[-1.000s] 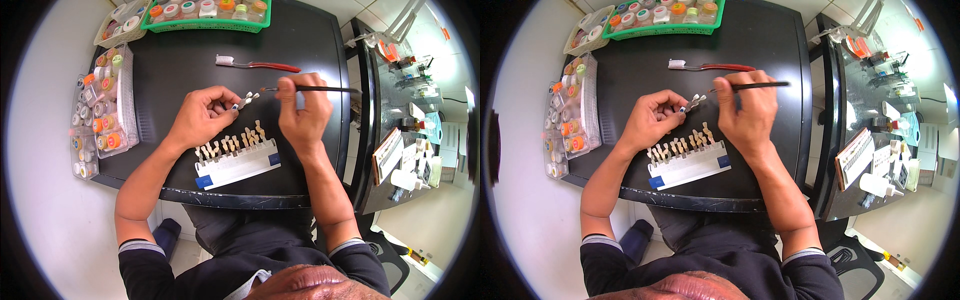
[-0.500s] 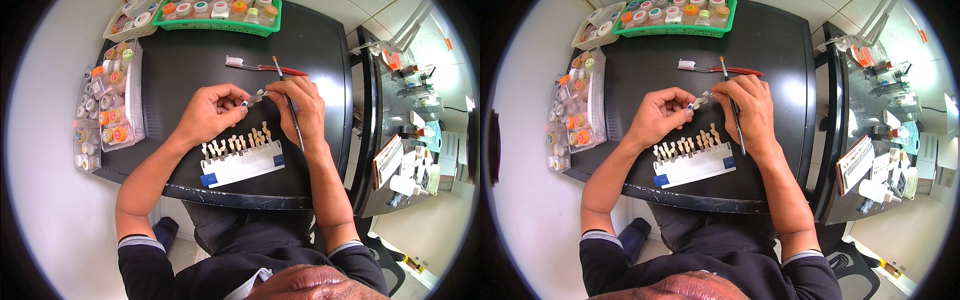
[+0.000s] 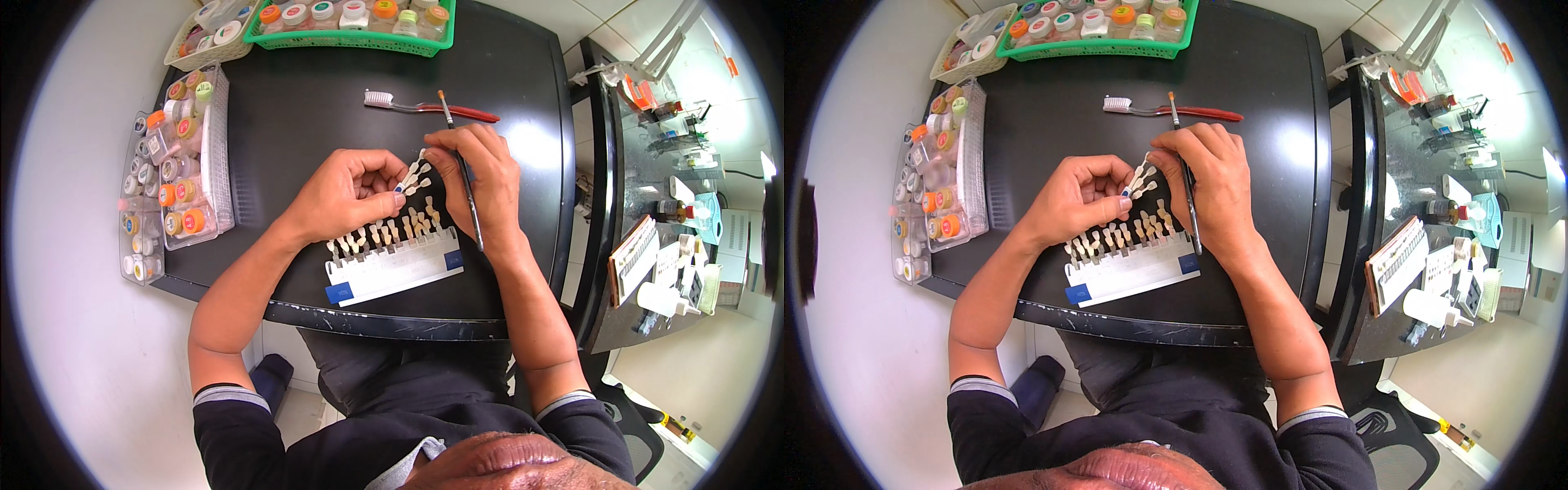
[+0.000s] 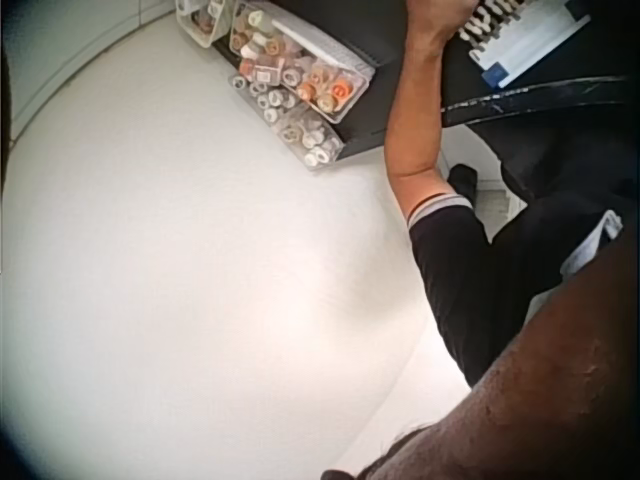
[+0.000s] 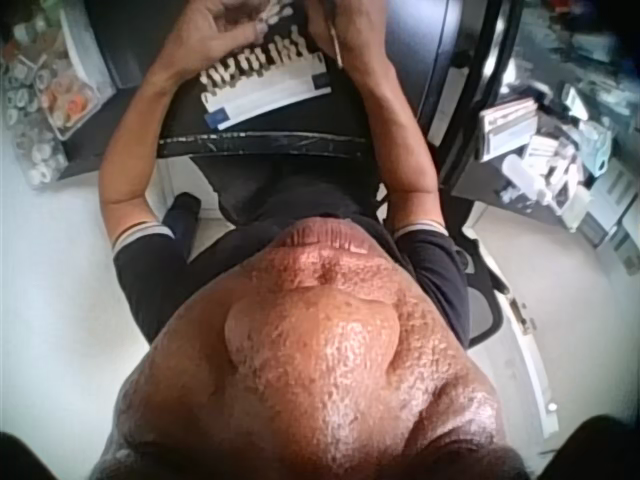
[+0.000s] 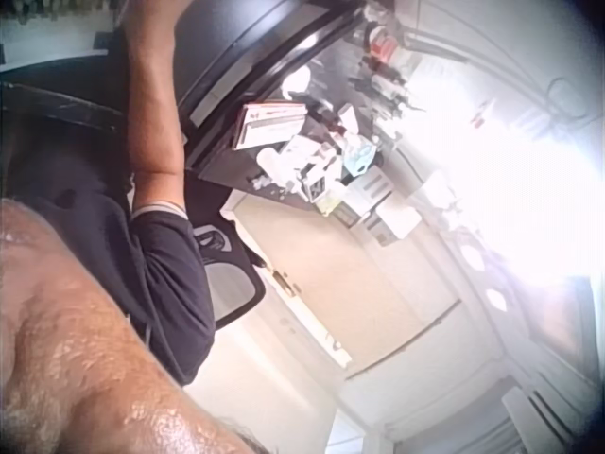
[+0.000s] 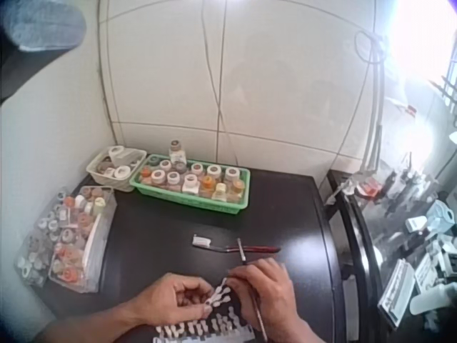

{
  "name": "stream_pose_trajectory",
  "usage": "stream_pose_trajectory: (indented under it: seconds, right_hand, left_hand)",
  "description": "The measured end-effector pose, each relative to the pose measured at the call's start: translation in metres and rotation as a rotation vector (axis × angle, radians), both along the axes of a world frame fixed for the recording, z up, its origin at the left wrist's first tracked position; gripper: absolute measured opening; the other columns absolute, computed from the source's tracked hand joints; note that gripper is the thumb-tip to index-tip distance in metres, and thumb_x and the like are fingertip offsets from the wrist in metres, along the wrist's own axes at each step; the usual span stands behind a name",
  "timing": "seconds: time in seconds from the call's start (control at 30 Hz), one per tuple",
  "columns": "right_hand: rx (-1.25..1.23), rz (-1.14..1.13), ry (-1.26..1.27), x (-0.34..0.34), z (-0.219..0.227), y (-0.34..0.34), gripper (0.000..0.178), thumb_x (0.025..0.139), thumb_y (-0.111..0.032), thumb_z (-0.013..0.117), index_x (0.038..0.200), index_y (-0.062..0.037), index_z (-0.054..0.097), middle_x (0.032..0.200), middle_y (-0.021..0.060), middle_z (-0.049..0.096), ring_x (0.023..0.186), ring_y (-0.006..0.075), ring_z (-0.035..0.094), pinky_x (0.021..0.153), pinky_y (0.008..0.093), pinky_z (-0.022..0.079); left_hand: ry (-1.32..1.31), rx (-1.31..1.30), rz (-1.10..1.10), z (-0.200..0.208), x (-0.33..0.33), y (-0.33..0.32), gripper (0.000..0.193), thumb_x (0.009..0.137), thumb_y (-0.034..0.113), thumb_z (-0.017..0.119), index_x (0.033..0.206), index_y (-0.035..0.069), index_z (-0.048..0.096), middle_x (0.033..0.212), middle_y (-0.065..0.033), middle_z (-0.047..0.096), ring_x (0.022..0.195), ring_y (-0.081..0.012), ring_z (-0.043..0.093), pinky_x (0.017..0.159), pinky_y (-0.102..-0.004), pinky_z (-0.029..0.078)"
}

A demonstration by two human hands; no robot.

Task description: The person applies stain to a dental crown using a fine brush, comparing it against a tooth shade guide.

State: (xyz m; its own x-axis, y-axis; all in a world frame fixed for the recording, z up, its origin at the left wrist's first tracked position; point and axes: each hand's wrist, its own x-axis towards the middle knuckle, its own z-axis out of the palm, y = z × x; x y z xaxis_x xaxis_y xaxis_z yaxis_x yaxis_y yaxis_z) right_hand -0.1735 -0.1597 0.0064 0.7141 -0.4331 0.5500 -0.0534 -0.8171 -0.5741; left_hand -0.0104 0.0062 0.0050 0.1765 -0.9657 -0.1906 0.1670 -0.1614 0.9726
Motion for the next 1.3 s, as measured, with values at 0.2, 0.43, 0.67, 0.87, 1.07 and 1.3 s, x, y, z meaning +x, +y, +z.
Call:
stream_pose_trajectory:
  seconds: [0.2,0.43,0.67,0.87,1.07,1.3]
  right_hand:
    - [0.013,0.001,0.018,-0.001,0.0,0.002,0.015,0.092,-0.01,0.084,0.105,-0.0075,0.078,0.091,0.0052,0.071,0.089,0.0269,0.066,0.085,0.0401,0.046]
    - [0.042,-0.015,0.04,-0.002,-0.001,0.004,0.015,0.092,-0.014,0.086,0.102,-0.0078,0.078,0.091,0.0042,0.073,0.089,0.0256,0.066,0.086,0.0397,0.046]
    - [0.152,-0.094,-0.039,-0.003,0.003,0.001,0.007,0.098,-0.006,0.078,0.105,-0.006,0.077,0.096,0.0095,0.075,0.087,0.0307,0.069,0.082,0.0403,0.05]
    - [0.343,-0.069,-0.185,-0.001,0.005,0.009,0.009,0.105,-0.007,0.073,0.112,-0.0049,0.077,0.094,0.0108,0.077,0.091,0.029,0.073,0.085,0.0386,0.054]
    - [0.165,-0.046,-0.175,-0.009,0.01,0.009,0.011,0.105,-0.014,0.075,0.103,-0.0034,0.079,0.088,0.0075,0.076,0.08,0.0244,0.067,0.08,0.0364,0.05]
    - [0.027,0.033,-0.148,-0.002,0.007,0.009,0.008,0.102,-0.012,0.077,0.1,-0.0042,0.078,0.092,0.0066,0.078,0.079,0.0258,0.066,0.081,0.0389,0.049]
  left_hand:
    - [-0.039,-0.008,-0.038,-0.006,0.0,0.001,0.013,0.096,0.005,0.077,0.106,-0.003,0.073,0.092,0.0035,0.067,0.08,-0.0019,0.058,0.071,-0.0209,0.049]
    - [-0.053,0.021,-0.112,-0.013,0.003,0.002,0.016,0.098,0.005,0.076,0.112,-0.002,0.072,0.1,-0.0014,0.072,0.086,-0.005,0.067,0.074,-0.0234,0.054]
    - [0.045,-0.021,0.078,-0.004,0.005,-0.004,0.028,0.102,0.011,0.078,0.126,-0.001,0.072,0.11,-0.0056,0.075,0.095,-0.0121,0.074,0.074,-0.025,0.055]
    - [0.117,-0.123,0.203,-0.012,0.011,-0.006,0.029,0.105,0.01,0.077,0.13,-0.002,0.071,0.116,-0.0071,0.074,0.101,-0.0153,0.075,0.088,-0.0272,0.059]
    - [0.118,-0.051,0.19,-0.015,0.01,-0.005,0.019,0.105,0.007,0.076,0.121,-0.002,0.071,0.119,-0.0076,0.074,0.101,-0.0162,0.076,0.089,-0.028,0.062]
    - [0.106,-0.02,0.21,-0.009,0.009,-0.005,0.014,0.104,0.005,0.075,0.112,-0.006,0.071,0.11,-0.0096,0.075,0.095,-0.0151,0.077,0.086,-0.0284,0.065]
